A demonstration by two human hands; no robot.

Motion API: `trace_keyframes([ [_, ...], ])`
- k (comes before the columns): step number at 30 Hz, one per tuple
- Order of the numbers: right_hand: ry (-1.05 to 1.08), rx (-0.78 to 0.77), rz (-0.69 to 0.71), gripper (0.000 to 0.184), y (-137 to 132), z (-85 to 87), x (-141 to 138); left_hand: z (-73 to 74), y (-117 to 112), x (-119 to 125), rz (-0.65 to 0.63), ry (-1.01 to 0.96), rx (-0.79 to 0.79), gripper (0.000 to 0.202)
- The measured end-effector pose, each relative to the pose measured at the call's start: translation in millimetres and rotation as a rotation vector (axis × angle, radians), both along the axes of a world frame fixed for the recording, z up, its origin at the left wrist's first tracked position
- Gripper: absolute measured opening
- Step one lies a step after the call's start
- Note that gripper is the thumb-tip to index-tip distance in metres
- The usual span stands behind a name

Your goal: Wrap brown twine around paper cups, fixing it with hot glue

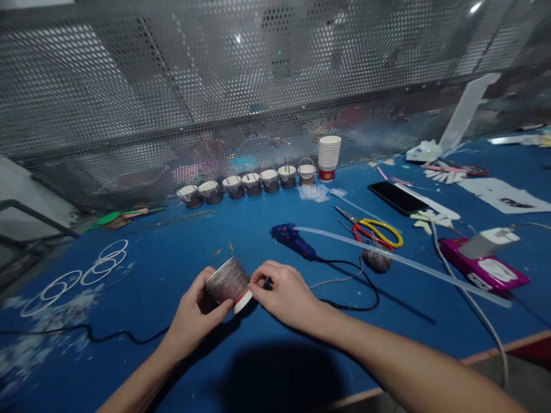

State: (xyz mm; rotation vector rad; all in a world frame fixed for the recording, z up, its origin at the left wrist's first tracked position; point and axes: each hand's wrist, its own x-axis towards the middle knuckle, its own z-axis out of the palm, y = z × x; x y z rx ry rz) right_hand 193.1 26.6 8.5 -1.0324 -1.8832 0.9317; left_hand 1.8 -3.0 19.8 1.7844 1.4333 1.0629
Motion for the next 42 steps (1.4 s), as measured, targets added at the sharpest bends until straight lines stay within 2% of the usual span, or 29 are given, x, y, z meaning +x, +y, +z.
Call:
trace_keyframes([
  [3, 0.019, -0.074, 0.014, 0.013, 0, 4.2, 0, 0.3, 1, -1, -0.015, -0.027, -0.004, 0.011],
  [7, 0.066, -0.352, 0.034, 0.005, 2, 11.3, 0, 0.0, 3, -5, -0.041, -0.102, -0.005, 0.015],
  [12, 0.192, -0.628, 0.056, 0.035, 8, 11.2, -2, -10.3, 7, -13, -0.087, -0.237, -0.045, 0.023],
  [15, 0.318, -0.696, 0.109, 0.032, 9, 8.8, -5, -15.8, 8, -16, -0.104, -0.298, -0.061, 0.020],
  [19, 0.202, -0.571, 0.071, 0.026, 7, 8.5, -5, -11.3, 9, -15, -0.016, -0.245, -0.036, 0.015],
  [22, 0.091, -0.449, 0.003, 0.026, 5, 7.2, -4, -5.1, 8, -10, 0.059, -0.127, -0.024, 0.022],
  [26, -0.015, -0.303, -0.040, 0.026, 1, 3.7, -5, -5.3, 4, -2, 0.009, -0.029, -0.043, 0.030],
  [30, -0.055, -0.260, -0.008, 0.023, 0, 5.3, -4, -8.2, 2, 3, -0.011, -0.015, -0.079, 0.040],
  [36, -0.020, -0.178, 0.038, 0.013, 2, 9.1, 1, -4.8, 2, 2, 0.043, 0.012, -0.069, 0.040],
  [39, -0.042, -0.071, 0.035, 0.011, 1, 6.8, 3, -6.4, 3, 0, 0.070, 0.059, -0.024, 0.044],
  [42, -0.061, 0.109, 0.050, 0.010, -3, 3.7, 5, -9.5, 3, -2, 0.103, 0.136, 0.072, 0.042],
])
